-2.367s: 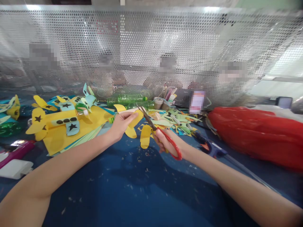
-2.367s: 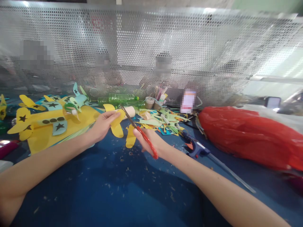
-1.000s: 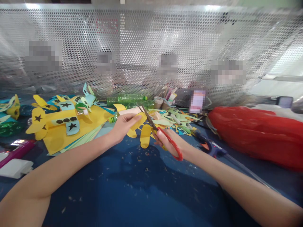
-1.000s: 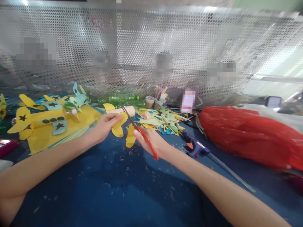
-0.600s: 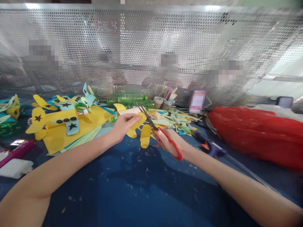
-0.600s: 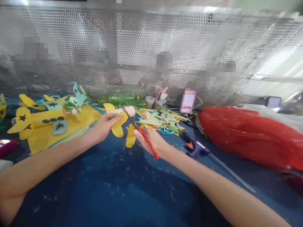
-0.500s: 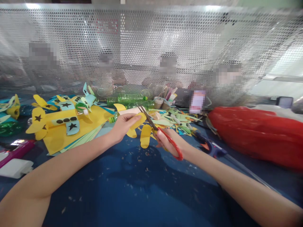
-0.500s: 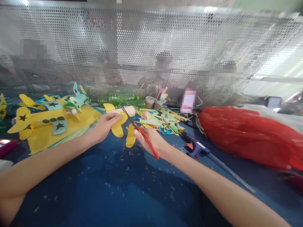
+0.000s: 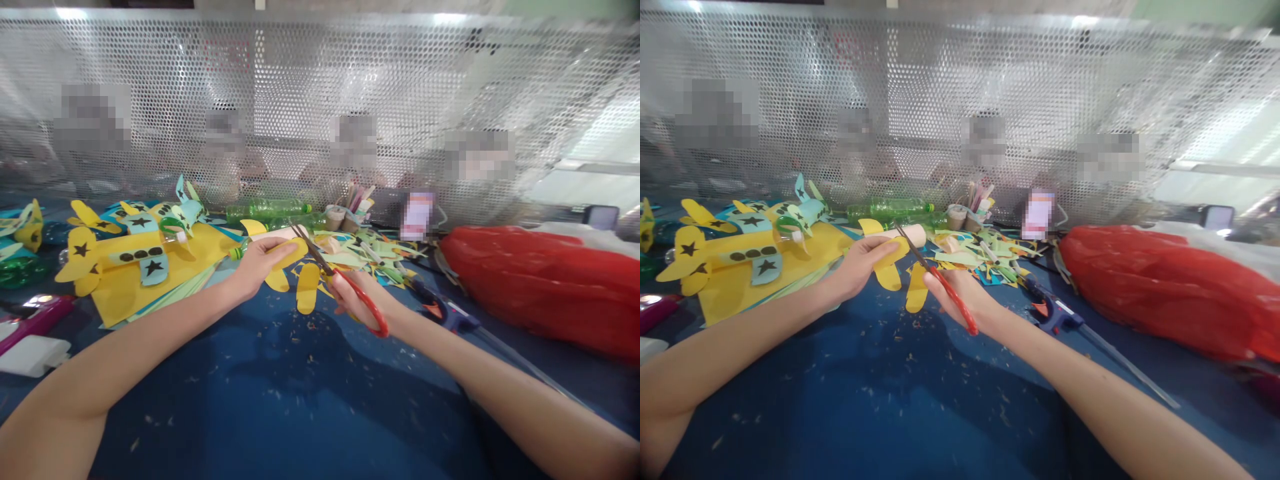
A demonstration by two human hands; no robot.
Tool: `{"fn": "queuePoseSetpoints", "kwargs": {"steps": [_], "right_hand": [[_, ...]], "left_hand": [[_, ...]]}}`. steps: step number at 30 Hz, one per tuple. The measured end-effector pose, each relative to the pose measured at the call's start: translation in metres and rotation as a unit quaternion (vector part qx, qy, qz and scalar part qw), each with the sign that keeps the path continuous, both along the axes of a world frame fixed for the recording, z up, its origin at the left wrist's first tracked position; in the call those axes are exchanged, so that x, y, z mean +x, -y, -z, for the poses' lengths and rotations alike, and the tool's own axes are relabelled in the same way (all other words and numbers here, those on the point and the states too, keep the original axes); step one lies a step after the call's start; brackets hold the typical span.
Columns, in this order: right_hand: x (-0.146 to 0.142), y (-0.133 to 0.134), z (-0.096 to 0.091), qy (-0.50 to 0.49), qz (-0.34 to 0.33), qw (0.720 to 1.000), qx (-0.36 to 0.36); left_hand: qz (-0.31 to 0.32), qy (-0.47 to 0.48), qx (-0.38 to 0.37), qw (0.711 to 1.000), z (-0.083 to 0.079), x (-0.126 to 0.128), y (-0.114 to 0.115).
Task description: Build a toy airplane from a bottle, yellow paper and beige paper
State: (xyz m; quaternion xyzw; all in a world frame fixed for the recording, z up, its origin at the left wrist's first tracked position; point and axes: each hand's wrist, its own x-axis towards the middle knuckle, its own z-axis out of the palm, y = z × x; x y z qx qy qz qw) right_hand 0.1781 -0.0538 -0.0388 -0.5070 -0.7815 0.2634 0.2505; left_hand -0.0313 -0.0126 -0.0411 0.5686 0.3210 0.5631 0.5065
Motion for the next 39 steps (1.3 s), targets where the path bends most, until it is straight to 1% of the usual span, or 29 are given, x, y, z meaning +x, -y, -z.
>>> {"fn": "queuePoseSetpoints", "kwargs": {"steps": [5, 9, 14, 17, 19, 22, 24, 25, 26, 28, 31, 34, 37, 39], "right_hand": [[0.002, 0.000, -0.002, 0.002, -0.018, 1.000, 0.002], [0.003, -0.001, -0.008, 0.028, -0.013, 0.999, 0.011], [0.006, -0.002, -0.015, 0.096, -0.039, 0.993, 0.056], [0.008, -0.005, -0.020, 0.140, -0.038, 0.987, 0.070], [0.011, -0.010, -0.022, 0.166, -0.017, 0.984, 0.061], [0.019, -0.025, -0.021, 0.210, 0.063, 0.974, 0.060], [0.028, -0.039, -0.015, 0.252, 0.132, 0.954, 0.095], [0.033, -0.046, -0.011, 0.265, 0.154, 0.945, 0.111], [0.039, -0.053, -0.006, 0.272, 0.164, 0.940, 0.122], [0.050, -0.065, 0.004, 0.282, 0.167, 0.937, 0.121], [0.061, -0.076, 0.013, 0.283, 0.158, 0.938, 0.122], [0.061, -0.076, 0.010, 0.261, 0.152, 0.943, 0.143], [0.051, -0.066, 0.002, 0.172, 0.126, 0.969, 0.123], [0.040, -0.056, -0.001, 0.087, 0.062, 0.989, 0.100]], "left_hand": [[0.001, -0.006, 0.000, 1.000, 0.001, -0.003, -0.003], [0.009, -0.012, -0.010, 1.000, 0.001, -0.007, -0.007], [0.018, -0.017, -0.021, 0.999, 0.005, -0.012, -0.015], [0.028, -0.027, -0.020, 0.999, 0.007, -0.015, -0.019], [0.032, -0.045, -0.026, 0.998, 0.008, -0.015, -0.021], [0.039, -0.067, -0.035, 0.996, 0.011, -0.016, -0.023], [0.048, -0.076, -0.046, 0.995, 0.014, -0.015, -0.023], [0.047, -0.079, -0.054, 0.994, 0.015, -0.014, -0.023], [0.042, -0.081, -0.064, 0.994, 0.016, -0.013, -0.023], [0.031, -0.080, -0.086, 0.993, 0.018, -0.011, -0.022], [0.036, -0.060, -0.112, 0.991, 0.020, -0.007, -0.019], [0.059, -0.050, -0.111, 0.991, 0.019, -0.004, -0.014], [0.067, -0.066, -0.092, 0.991, 0.018, -0.001, -0.009], [0.074, -0.087, -0.074, 0.991, 0.019, 0.002, -0.004]]}}
